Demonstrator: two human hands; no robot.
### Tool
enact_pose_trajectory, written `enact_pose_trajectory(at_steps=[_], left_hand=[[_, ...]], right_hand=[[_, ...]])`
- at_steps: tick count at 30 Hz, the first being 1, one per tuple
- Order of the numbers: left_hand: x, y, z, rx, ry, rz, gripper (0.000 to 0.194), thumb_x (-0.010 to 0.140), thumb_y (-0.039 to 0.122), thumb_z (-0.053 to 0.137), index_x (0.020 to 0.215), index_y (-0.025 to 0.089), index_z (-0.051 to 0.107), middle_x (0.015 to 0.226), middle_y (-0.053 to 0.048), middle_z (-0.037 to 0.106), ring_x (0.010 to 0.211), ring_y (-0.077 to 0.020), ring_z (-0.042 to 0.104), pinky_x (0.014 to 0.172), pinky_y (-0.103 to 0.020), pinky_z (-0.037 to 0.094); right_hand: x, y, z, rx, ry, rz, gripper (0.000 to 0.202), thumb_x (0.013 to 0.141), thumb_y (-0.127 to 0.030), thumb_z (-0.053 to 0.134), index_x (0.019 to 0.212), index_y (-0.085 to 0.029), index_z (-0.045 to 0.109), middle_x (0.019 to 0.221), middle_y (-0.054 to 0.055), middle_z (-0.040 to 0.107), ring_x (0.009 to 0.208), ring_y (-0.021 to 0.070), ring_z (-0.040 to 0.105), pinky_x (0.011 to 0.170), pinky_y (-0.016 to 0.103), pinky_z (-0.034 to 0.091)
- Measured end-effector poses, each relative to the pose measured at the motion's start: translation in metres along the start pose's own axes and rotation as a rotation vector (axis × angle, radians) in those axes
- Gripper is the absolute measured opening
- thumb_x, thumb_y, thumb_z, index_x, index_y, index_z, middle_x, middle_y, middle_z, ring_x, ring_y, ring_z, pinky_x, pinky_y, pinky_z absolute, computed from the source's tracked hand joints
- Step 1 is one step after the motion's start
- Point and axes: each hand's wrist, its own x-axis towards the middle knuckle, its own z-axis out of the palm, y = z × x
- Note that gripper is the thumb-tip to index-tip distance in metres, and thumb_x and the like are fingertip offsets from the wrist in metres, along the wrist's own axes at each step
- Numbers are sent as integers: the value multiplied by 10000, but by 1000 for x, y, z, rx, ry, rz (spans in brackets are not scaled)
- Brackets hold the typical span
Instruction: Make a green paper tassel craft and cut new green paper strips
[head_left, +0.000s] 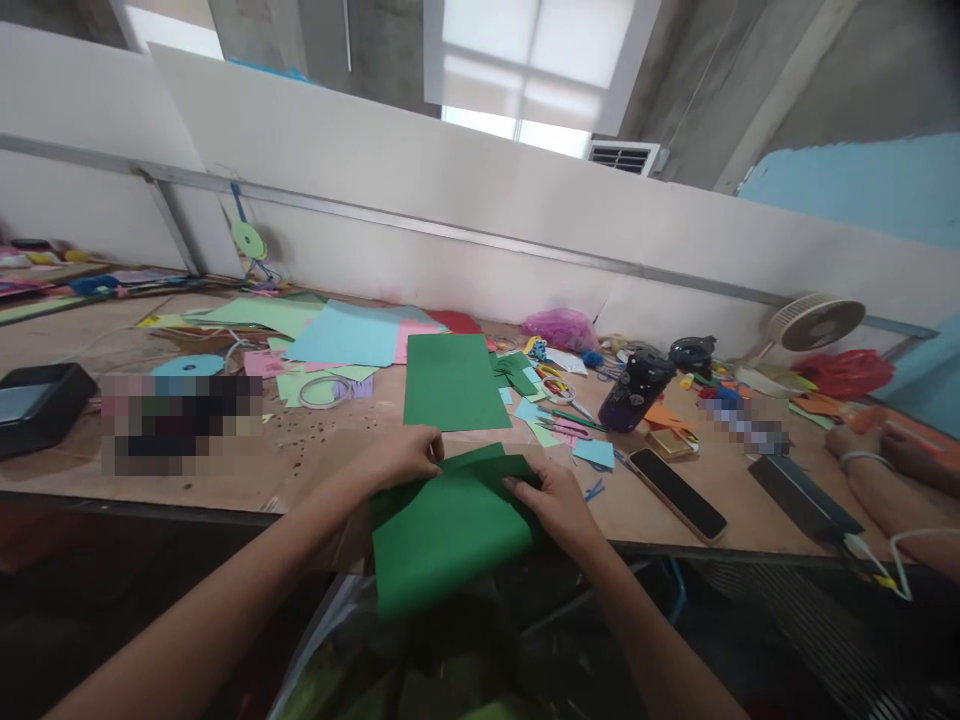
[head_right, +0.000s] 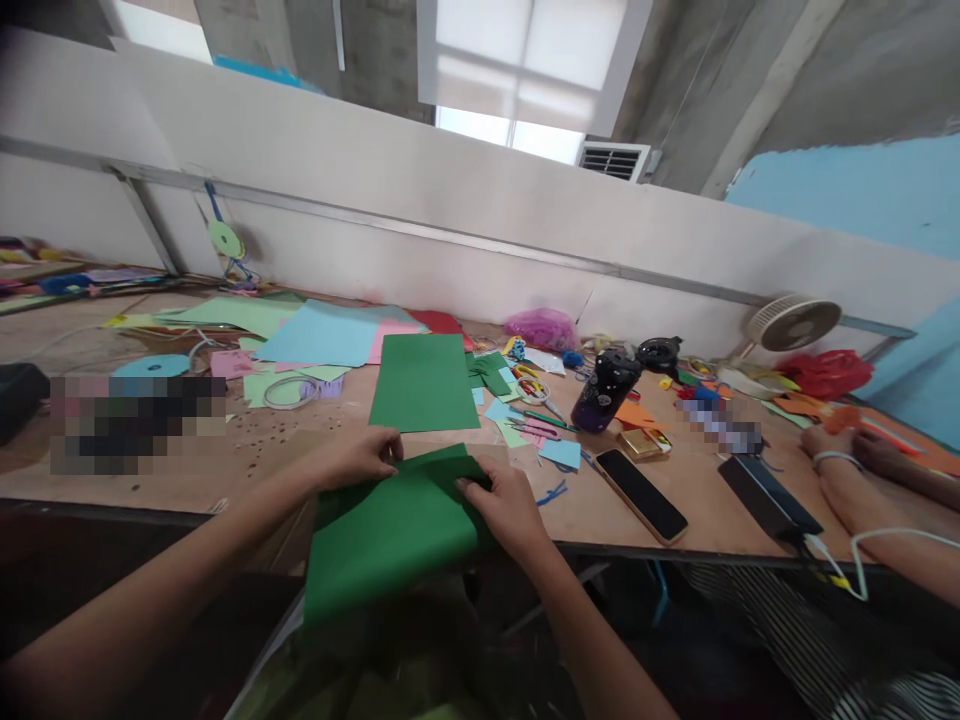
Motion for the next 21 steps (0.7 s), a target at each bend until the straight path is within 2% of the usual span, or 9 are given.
enact_pose_trajectory(at_steps=[3,8,10,13,15,18,21], left_hand=[[8,2,-21,-51,7,36,145,710,288,541,765,190,632,741,-6,668,716,-195,615,585,-252,416],[23,14,-58,-251,206,101,276,733,448,577,830,211,679,795,7,697,756,-197,615,633,-257,448],[30,19,-64,-270,257,123,281,733,458,591,837,223,705,807,11,710,752,-197,620,640,-258,450],[39,23,-62,-316,292,185,295,753,458,584,843,216,728,801,6,715,737,-197,616,633,-257,441],[43,22,-57,-339,327,191,318,771,478,580,837,211,740,769,1,711,728,-202,610,621,-257,431],[49,12,-47,-388,425,127,385,788,555,577,783,214,756,722,-10,707,731,-223,617,613,-265,426],[53,-3,-32,-592,543,86,428,779,613,601,788,212,753,796,-27,730,812,-242,643,660,-270,451]], right_hand=[[24,3,-4,29,59,-27,238,839,-297,592,1011,-213,733,985,45,735,922,257,649,824,363,496],[79,4,-17,114,229,-181,214,746,-300,683,926,-202,742,1291,95,609,1233,283,514,1031,398,403],[96,4,-20,253,229,-159,240,711,-325,718,919,-207,737,1197,85,662,1174,283,558,1002,405,428],[109,7,-19,515,162,-4,301,635,-366,784,880,-205,715,884,43,730,859,269,662,797,399,519],[111,13,-15,653,163,65,329,596,-364,811,866,-210,701,797,20,728,731,251,661,698,377,527],[110,27,-9,722,271,39,317,594,-331,812,866,-213,698,843,20,742,746,242,663,703,359,523],[110,41,-8,677,374,17,286,604,-313,801,842,-204,684,837,20,735,760,229,650,712,345,510]])
